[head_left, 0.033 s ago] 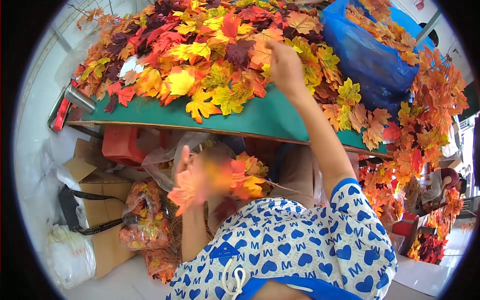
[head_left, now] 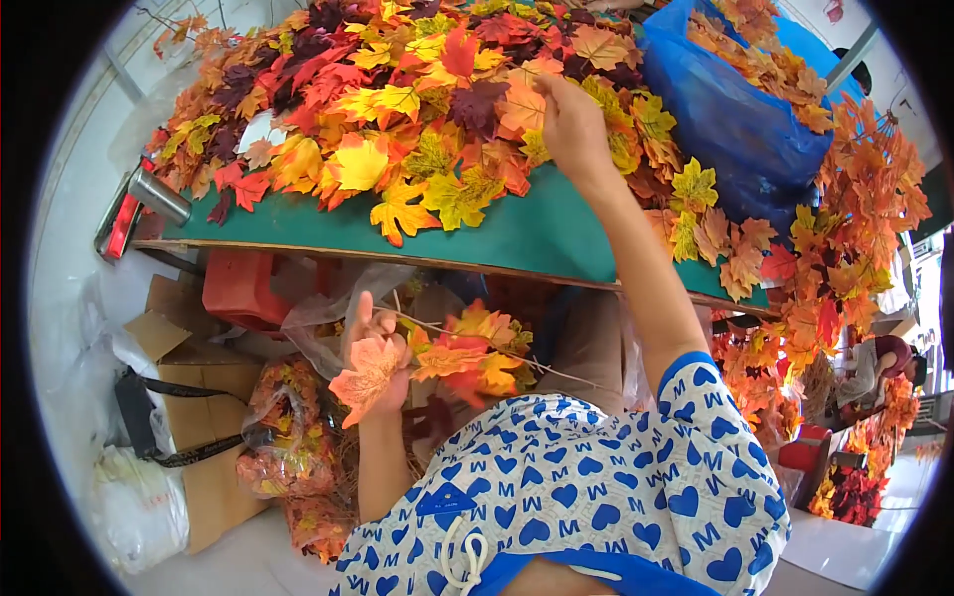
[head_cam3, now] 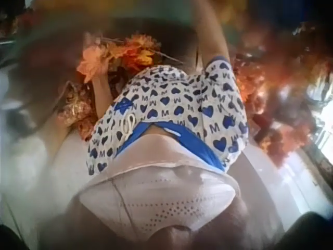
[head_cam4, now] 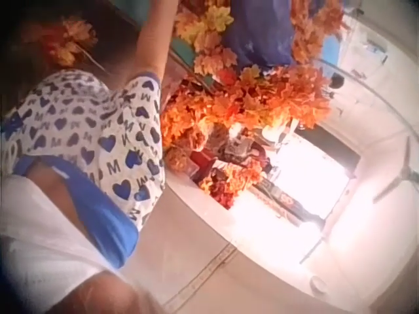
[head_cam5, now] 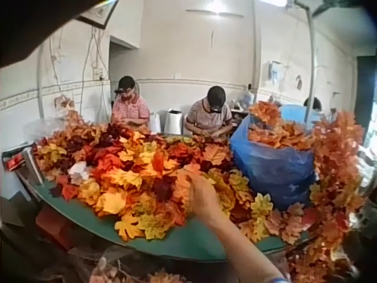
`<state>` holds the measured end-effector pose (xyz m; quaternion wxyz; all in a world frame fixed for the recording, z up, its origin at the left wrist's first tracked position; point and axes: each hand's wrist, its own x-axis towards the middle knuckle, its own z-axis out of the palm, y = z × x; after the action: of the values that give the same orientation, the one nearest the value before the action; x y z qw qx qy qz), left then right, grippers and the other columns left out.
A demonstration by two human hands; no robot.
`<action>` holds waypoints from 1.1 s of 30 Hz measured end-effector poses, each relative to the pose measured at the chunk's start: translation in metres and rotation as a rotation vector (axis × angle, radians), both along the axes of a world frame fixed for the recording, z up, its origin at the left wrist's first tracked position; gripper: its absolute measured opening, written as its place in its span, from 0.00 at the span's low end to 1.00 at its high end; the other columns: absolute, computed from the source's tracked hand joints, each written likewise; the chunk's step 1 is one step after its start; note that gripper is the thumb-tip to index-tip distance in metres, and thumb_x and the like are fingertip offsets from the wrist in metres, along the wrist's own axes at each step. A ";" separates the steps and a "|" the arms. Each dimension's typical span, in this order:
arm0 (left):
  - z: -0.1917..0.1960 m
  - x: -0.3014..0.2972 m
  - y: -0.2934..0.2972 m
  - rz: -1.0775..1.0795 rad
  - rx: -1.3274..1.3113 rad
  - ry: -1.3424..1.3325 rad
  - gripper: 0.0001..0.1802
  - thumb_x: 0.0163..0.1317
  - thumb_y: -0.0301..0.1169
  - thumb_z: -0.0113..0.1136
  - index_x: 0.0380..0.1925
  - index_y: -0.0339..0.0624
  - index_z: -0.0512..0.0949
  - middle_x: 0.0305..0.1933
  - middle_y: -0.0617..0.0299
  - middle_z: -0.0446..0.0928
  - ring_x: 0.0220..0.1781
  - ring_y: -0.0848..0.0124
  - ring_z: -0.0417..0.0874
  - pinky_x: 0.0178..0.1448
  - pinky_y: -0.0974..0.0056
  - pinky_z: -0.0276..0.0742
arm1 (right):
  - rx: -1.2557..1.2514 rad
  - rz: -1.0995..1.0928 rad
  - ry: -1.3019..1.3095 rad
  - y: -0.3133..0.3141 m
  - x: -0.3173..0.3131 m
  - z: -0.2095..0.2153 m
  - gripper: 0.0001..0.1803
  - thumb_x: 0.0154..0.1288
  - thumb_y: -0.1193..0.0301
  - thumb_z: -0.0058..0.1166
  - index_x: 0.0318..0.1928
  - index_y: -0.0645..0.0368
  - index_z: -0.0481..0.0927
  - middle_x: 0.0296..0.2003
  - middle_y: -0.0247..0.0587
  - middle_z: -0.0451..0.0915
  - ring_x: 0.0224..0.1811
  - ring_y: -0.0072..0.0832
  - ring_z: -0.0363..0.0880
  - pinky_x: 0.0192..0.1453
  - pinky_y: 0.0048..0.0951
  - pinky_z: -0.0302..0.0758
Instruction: The person attaches individual artificial maple leaves onto plastic branch stems by hand.
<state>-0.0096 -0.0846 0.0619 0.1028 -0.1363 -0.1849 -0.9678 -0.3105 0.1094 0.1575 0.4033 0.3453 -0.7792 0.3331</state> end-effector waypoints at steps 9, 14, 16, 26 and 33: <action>-0.038 0.004 0.059 -0.186 -0.171 -0.332 0.29 0.58 0.24 0.58 0.61 0.43 0.66 0.55 0.63 0.72 0.49 0.74 0.74 0.51 0.68 0.76 | 0.515 -0.194 -0.518 0.019 -0.034 -0.004 0.09 0.57 0.72 0.53 0.37 0.61 0.81 0.36 0.50 0.80 0.40 0.46 0.78 0.44 0.43 0.74; -0.043 -0.009 0.088 -0.227 -0.354 -0.462 0.26 0.61 0.21 0.54 0.62 0.41 0.66 0.61 0.65 0.67 0.60 0.76 0.69 0.61 0.72 0.66 | 0.546 -0.308 -0.309 0.026 -0.027 -0.009 0.07 0.56 0.71 0.54 0.33 0.59 0.82 0.30 0.46 0.80 0.38 0.44 0.79 0.41 0.42 0.76; -0.040 -0.011 0.091 -0.267 -0.402 -0.408 0.25 0.63 0.19 0.51 0.62 0.40 0.65 0.64 0.66 0.65 0.62 0.77 0.66 0.63 0.76 0.59 | 0.663 -0.409 -0.325 0.025 -0.017 0.001 0.05 0.56 0.73 0.52 0.31 0.59 0.81 0.30 0.46 0.80 0.38 0.43 0.79 0.40 0.41 0.76; -0.034 -0.008 0.093 -0.316 -0.395 -0.448 0.25 0.63 0.18 0.50 0.62 0.39 0.66 0.51 0.69 0.70 0.44 0.82 0.69 0.48 0.79 0.66 | 0.634 -0.445 -0.142 0.020 0.011 0.030 0.06 0.57 0.70 0.56 0.29 0.59 0.79 0.29 0.44 0.80 0.34 0.40 0.81 0.36 0.35 0.79; -0.031 -0.025 0.098 -0.264 -0.375 -0.460 0.24 0.62 0.21 0.54 0.60 0.38 0.68 0.38 0.69 0.71 0.39 0.83 0.70 0.41 0.78 0.65 | 0.522 -0.245 -0.060 -0.076 -0.024 0.014 0.12 0.59 0.69 0.54 0.41 0.62 0.76 0.35 0.48 0.78 0.39 0.41 0.78 0.40 0.40 0.75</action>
<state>-0.0349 0.0138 0.0307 -0.0951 0.0465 -0.3591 -0.9273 -0.3342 0.0332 0.1720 0.3147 0.3308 -0.8861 0.0806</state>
